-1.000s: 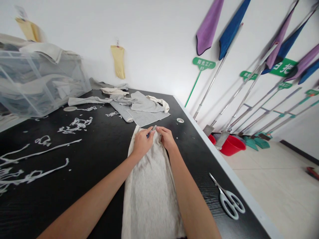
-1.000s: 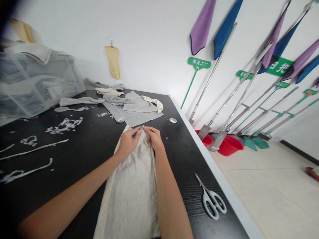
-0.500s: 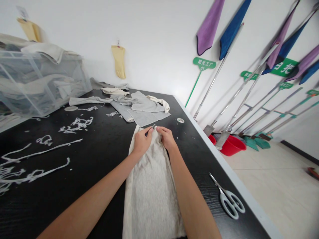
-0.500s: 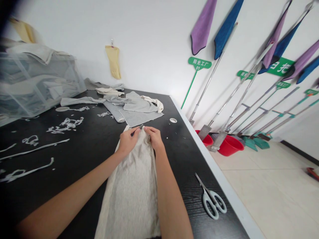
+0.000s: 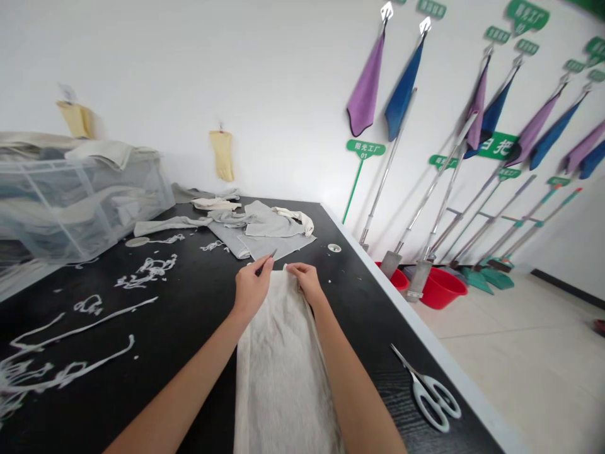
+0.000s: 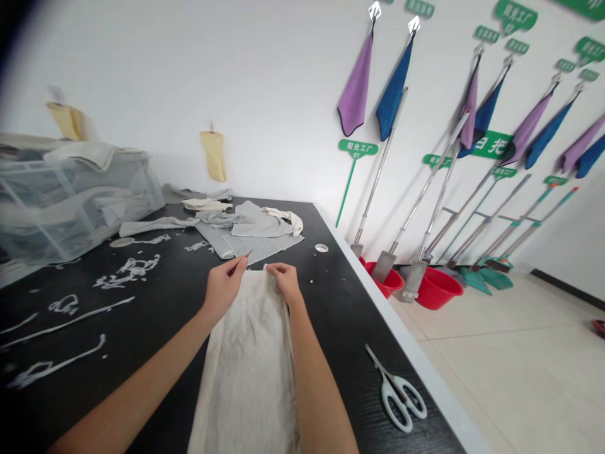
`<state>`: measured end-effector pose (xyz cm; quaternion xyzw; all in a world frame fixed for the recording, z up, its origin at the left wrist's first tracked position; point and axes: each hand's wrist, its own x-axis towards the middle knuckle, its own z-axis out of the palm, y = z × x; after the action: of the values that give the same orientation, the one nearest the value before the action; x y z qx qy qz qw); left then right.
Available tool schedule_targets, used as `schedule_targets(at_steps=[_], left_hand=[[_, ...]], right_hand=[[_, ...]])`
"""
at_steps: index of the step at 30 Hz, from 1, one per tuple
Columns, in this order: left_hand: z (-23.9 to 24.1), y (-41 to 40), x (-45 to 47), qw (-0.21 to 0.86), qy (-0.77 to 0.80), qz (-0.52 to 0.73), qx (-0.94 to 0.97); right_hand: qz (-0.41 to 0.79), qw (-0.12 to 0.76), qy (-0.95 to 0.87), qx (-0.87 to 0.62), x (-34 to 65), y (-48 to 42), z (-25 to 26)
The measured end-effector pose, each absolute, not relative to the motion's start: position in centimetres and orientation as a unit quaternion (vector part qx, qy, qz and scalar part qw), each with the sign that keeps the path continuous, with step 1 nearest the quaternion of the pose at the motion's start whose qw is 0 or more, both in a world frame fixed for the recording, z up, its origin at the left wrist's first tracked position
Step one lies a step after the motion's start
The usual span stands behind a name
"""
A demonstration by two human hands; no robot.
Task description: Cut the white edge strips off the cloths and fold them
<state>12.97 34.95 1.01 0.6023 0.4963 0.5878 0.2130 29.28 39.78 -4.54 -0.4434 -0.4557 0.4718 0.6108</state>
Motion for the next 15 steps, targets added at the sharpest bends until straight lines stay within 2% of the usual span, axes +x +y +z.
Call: schedule_targets(at_steps=[9,15], left_hand=[[3.5,29.8,6.3,0.199,0.520,0.606,0.568],[3.7,25.5,3.7,0.217,0.547,0.557,0.586]], right_hand=[[0.424,0.623,-0.466,-0.464,29.6,39.6,-4.5],[0.429,0.574,-0.508,-0.478,29.7,38.9,-3.4]])
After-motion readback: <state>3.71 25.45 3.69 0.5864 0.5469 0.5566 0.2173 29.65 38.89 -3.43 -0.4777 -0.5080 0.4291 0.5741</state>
